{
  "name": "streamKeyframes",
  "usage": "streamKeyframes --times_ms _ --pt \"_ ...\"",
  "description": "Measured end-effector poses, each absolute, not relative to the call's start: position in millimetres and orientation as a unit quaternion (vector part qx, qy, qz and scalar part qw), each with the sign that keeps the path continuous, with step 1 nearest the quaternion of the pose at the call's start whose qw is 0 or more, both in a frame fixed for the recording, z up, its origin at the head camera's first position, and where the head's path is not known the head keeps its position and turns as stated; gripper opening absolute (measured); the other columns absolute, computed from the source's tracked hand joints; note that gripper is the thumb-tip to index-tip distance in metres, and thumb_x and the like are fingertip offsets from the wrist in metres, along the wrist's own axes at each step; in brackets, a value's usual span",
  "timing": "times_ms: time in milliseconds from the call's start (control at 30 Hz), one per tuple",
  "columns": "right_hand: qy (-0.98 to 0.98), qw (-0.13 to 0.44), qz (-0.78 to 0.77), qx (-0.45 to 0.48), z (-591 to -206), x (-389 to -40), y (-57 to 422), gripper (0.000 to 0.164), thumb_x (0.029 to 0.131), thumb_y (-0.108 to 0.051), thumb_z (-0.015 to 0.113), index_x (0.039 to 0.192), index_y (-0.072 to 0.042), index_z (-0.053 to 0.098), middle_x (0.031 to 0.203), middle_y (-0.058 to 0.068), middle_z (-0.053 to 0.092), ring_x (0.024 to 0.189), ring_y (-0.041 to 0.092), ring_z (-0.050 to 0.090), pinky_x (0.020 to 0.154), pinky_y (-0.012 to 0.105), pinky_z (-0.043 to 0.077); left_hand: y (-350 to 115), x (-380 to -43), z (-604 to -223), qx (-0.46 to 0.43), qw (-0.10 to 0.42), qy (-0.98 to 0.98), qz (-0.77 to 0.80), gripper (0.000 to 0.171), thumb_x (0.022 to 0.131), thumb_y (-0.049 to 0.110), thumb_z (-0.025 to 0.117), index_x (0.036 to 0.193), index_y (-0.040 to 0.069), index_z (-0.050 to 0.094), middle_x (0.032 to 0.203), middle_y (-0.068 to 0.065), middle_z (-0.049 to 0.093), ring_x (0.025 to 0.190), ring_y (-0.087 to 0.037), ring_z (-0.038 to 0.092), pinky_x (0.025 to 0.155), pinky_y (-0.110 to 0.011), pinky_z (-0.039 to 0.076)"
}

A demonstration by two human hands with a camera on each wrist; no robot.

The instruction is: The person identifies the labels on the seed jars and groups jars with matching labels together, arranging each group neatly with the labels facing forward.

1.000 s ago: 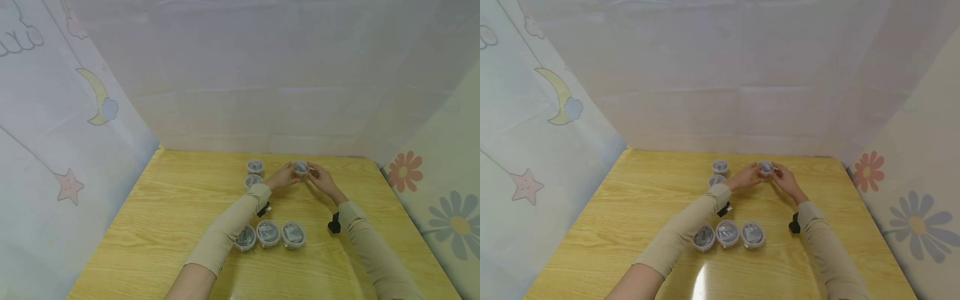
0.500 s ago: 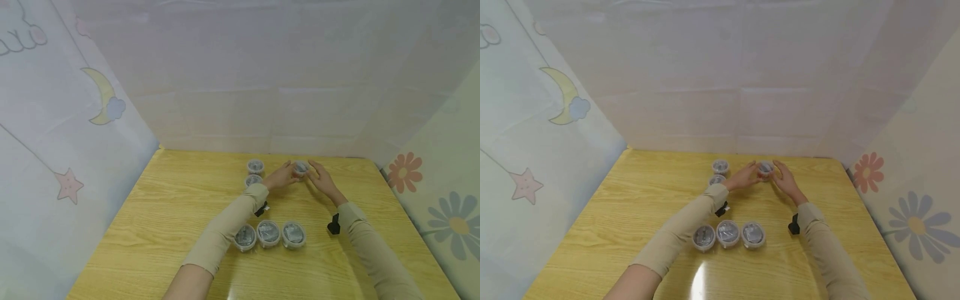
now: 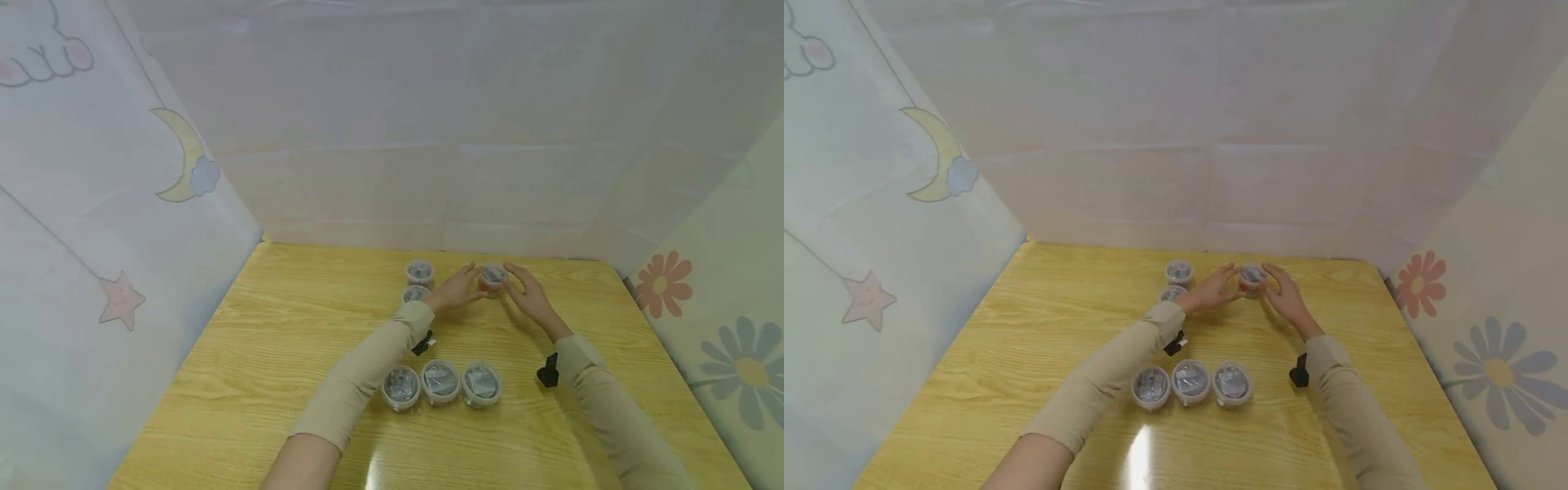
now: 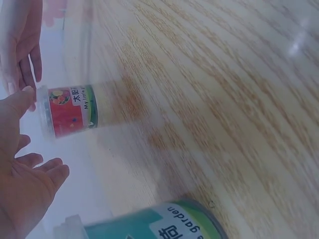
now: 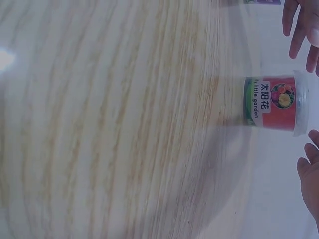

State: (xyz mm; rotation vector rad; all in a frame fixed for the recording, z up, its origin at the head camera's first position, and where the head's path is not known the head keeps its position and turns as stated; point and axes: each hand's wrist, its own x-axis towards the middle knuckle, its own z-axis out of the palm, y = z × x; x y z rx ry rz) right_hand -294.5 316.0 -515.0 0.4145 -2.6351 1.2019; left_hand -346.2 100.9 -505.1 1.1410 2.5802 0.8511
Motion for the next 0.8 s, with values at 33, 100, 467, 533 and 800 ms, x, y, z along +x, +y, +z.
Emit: streamKeyframes --times_ms 33,100,467,533,800 --pt "-0.895 0.106 0.409 0.142 -515 -294 316 0.047 0.097 -0.014 0.049 0.140 0.001 0.037 0.144 0.025 0.032 0.130 0.047 0.027 0.097 0.070 0.026 100 -346 -505 0.387 0.096 0.871 0.288 0.070 0.094 0.038 0.052 0.150 0.016 0.015 0.155 -0.012 0.007 0.141 -0.028 0.019 0.111 -0.044 0.029" --pt "-0.895 0.102 0.409 0.144 -514 -292 315 0.047 0.097 -0.015 0.049 0.140 0.000 0.037 0.144 0.025 0.032 0.130 0.047 0.027 0.096 0.070 0.027 99 -346 -506 0.388 0.099 0.869 0.292 0.071 0.094 0.039 0.052 0.150 0.017 0.015 0.156 -0.010 0.007 0.141 -0.028 0.018 0.111 -0.045 0.028" --pt "-0.893 0.116 0.401 0.165 -511 -289 311 0.045 0.096 -0.012 0.050 0.138 0.001 0.039 0.141 0.026 0.035 0.128 0.048 0.032 0.095 0.071 0.028 90 -346 -506 0.393 0.085 0.871 0.282 0.069 0.094 0.034 0.054 0.148 0.009 0.020 0.155 -0.012 0.010 0.140 -0.029 0.020 0.113 -0.043 0.025" --pt "-0.894 0.113 0.401 0.164 -510 -288 311 0.045 0.097 -0.013 0.050 0.139 0.000 0.039 0.141 0.025 0.035 0.128 0.047 0.031 0.094 0.071 0.028 89 -345 -504 0.394 0.087 0.870 0.282 0.068 0.094 0.034 0.053 0.148 0.009 0.020 0.155 -0.012 0.010 0.140 -0.029 0.020 0.113 -0.043 0.025" --pt "-0.893 0.116 0.401 0.171 -508 -284 306 0.044 0.096 -0.011 0.051 0.137 0.000 0.041 0.140 0.025 0.037 0.127 0.047 0.032 0.095 0.070 0.028 80 -338 -499 0.389 0.091 0.875 0.274 0.068 0.096 0.038 0.049 0.150 0.014 0.016 0.156 -0.009 0.009 0.141 -0.026 0.017 0.114 -0.040 0.023"
